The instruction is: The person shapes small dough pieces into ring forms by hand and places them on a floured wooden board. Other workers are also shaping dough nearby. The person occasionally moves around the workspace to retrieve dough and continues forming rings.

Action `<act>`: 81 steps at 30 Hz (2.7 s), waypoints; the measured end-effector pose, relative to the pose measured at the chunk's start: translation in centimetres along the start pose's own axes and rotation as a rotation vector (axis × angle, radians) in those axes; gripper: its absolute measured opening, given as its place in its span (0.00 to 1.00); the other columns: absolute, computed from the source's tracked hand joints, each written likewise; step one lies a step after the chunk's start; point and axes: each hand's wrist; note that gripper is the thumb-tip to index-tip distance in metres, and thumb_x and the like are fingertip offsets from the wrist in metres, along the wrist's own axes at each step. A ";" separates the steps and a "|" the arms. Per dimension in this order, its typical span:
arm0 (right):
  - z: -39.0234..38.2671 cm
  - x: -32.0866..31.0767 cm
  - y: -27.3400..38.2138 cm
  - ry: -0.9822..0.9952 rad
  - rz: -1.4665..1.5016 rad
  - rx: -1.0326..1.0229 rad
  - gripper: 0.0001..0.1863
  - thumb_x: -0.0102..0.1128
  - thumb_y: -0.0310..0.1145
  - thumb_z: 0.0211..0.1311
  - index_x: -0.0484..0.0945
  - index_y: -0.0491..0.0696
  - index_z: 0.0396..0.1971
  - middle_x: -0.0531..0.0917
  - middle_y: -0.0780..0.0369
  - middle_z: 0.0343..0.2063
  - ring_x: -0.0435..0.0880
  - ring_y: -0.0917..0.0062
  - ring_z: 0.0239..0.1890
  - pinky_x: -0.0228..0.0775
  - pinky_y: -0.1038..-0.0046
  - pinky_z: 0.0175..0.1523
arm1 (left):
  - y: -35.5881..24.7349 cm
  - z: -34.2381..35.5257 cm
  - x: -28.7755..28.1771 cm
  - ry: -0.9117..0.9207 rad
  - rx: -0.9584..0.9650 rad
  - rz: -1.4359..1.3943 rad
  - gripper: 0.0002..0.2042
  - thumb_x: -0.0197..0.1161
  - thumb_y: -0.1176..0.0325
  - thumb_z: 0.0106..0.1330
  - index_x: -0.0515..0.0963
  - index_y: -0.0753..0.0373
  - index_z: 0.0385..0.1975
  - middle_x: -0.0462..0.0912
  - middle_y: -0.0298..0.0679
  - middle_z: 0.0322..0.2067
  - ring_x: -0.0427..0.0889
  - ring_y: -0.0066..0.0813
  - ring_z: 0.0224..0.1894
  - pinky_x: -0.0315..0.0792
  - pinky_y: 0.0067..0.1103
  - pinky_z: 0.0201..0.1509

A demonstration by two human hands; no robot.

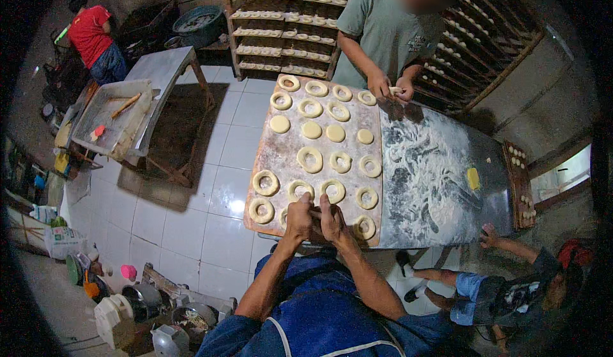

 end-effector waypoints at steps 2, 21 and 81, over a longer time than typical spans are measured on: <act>1.5 0.6 -2.5 0.008 -0.098 0.010 0.32 0.40 0.55 0.65 0.79 0.37 0.30 0.82 0.49 0.28 0.81 0.60 0.36 0.69 0.64 0.45 | 0.8 0.8 -1.2 0.093 0.467 0.299 0.16 0.48 0.51 0.66 0.65 0.57 0.23 0.66 0.29 0.18 0.67 0.21 0.21 0.62 0.23 0.26; 3.2 5.7 -2.0 -0.019 -0.046 -0.277 0.32 0.36 0.55 0.67 0.76 0.39 0.28 0.79 0.56 0.22 0.74 0.71 0.25 0.66 0.67 0.33 | -0.1 2.0 -5.6 0.046 0.310 -0.163 0.19 0.38 0.55 0.71 0.67 0.61 0.25 0.66 0.30 0.19 0.65 0.22 0.19 0.63 0.22 0.23; 15.7 -5.7 -2.9 -0.250 0.167 -0.703 0.14 0.69 0.31 0.47 0.77 0.42 0.32 0.81 0.59 0.27 0.80 0.77 0.31 0.72 0.72 0.39 | -7.8 28.1 -5.2 0.072 0.713 1.256 0.16 0.69 0.62 0.50 0.70 0.65 0.20 0.73 0.47 0.17 0.74 0.49 0.22 0.69 0.32 0.28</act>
Point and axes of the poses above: each hand's wrist, its own z-axis towards the middle knuckle, its own x-axis out of the palm, y = z × x
